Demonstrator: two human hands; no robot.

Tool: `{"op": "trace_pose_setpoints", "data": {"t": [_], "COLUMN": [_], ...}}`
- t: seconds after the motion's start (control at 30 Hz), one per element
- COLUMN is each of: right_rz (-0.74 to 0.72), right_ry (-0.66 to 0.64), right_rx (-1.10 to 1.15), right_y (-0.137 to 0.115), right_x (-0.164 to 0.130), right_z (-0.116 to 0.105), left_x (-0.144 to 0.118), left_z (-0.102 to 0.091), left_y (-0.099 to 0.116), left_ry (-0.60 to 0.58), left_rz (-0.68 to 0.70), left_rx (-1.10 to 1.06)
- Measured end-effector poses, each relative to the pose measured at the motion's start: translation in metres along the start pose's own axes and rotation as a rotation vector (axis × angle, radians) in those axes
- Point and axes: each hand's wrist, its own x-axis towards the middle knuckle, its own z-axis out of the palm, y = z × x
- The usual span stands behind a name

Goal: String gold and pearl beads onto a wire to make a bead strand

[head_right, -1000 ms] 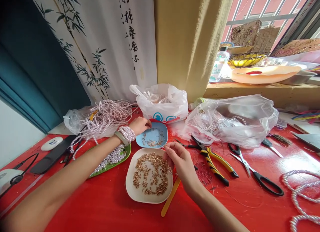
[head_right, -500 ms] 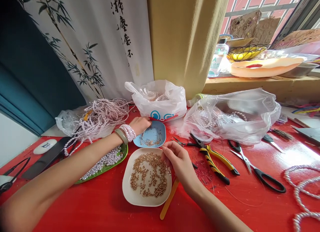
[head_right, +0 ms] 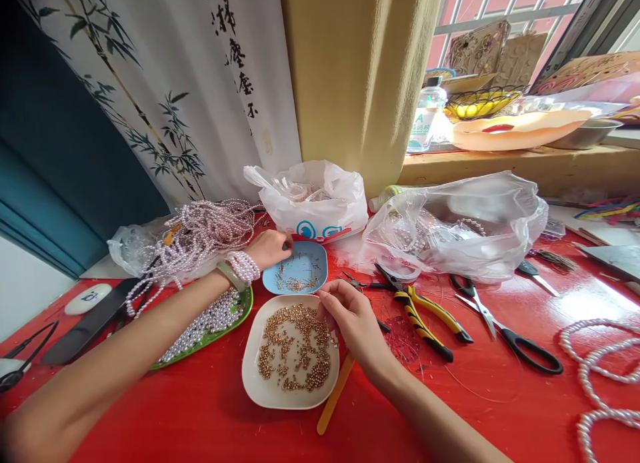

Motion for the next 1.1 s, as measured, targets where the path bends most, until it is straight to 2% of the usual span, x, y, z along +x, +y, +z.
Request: {"op": "trace_pose_setpoints", "data": {"t": [0.1, 0.27, 0.33, 0.4, 0.43, 0.8, 1.1], "right_rz": [-0.006, -0.056, -0.089, -0.118, -0.126, -0.125, -0.106], "right_ry": [-0.001, -0.022, -0.023, -0.019, -0.018, -0.051, -0.049], "right_rx": [-0.009, -0.051, -0.092, -0.135, -0.152, -0.170, -0.161], "right_y": [-0.001, -0.001, -0.001, 0.000, 0.000, 0.002, 0.001], "right_x": [0.000, -0.003, -0.006, -0.009, -0.010, -0.013, -0.012], "right_z": [0.000, 0.003, 0.006, 0.008, 0.010, 0.017, 0.017], "left_x": [-0.014, -0.053, -0.068, -0.079, -0.083, -0.097, -0.097], "left_z": [-0.004, -0.003, 0.000, 0.004, 0.006, 0.015, 0.018], "left_y": [0.006, 0.031, 0.040, 0.044, 0.046, 0.051, 0.052], "left_ry": [0.029, 0.010, -0.055, -0.103, -0.121, -0.277, -0.286], "left_rz": [-0.097, -0.203, -0.382, -0.454, -0.469, -0.410, -0.431], "left_rx": [-0.237, -0.637, -1.152, -1.418, -1.483, -1.626, -1.673]}}
